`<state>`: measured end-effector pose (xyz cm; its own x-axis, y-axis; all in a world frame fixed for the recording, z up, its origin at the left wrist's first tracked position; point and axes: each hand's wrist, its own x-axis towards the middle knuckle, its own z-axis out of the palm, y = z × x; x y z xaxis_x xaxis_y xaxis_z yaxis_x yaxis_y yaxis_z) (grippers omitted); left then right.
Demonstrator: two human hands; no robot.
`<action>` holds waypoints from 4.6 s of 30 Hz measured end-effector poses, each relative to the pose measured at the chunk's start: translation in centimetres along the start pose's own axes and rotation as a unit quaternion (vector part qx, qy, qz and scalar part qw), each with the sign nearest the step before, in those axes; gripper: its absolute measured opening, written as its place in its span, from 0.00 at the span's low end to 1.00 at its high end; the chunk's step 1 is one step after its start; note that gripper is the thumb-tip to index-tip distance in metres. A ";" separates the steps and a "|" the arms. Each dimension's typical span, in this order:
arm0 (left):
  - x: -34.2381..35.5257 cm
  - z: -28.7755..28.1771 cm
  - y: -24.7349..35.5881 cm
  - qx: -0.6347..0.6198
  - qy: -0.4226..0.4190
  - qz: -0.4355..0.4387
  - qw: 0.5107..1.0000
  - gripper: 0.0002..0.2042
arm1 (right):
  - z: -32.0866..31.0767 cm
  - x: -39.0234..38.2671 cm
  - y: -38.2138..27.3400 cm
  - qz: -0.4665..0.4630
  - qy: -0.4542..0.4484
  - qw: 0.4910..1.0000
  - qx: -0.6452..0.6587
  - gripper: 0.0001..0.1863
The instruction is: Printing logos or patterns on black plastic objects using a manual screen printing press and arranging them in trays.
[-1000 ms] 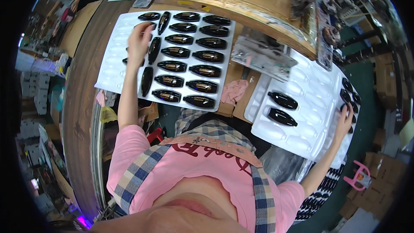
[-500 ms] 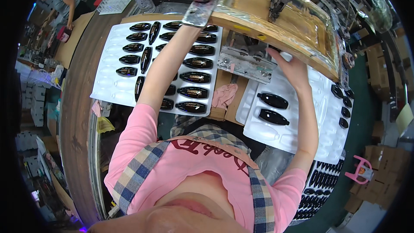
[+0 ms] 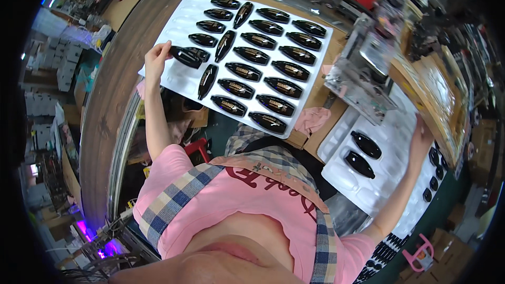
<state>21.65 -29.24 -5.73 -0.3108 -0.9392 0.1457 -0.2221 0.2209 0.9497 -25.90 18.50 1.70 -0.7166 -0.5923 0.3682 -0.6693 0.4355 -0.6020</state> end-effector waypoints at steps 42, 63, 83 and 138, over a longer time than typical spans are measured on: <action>2.3 22.5 14.6 -0.274 -0.267 0.132 0.914 0.10 | 8.6 2.8 -11.9 0.012 -0.127 0.990 0.066 0.20; -3.1 3.1 1.8 -0.265 -0.041 -0.012 0.963 0.10 | 1.0 -0.1 -3.9 0.070 0.016 0.930 0.361 0.20; -4.8 2.3 1.9 -0.313 -0.070 0.003 0.947 0.10 | 7.1 -0.5 3.7 -0.035 -0.079 0.984 -0.158 0.30; 1.7 27.3 36.6 -0.336 -0.476 0.023 0.813 0.14 | -2.7 -11.9 -9.2 0.202 -0.139 0.753 0.610 0.26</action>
<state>-12.24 -15.60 21.66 -0.9493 -0.2356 0.2082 0.2651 -0.2439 0.9329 -11.75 23.39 4.76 -0.6308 -0.7717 -0.0809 0.3934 -0.2282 -0.8906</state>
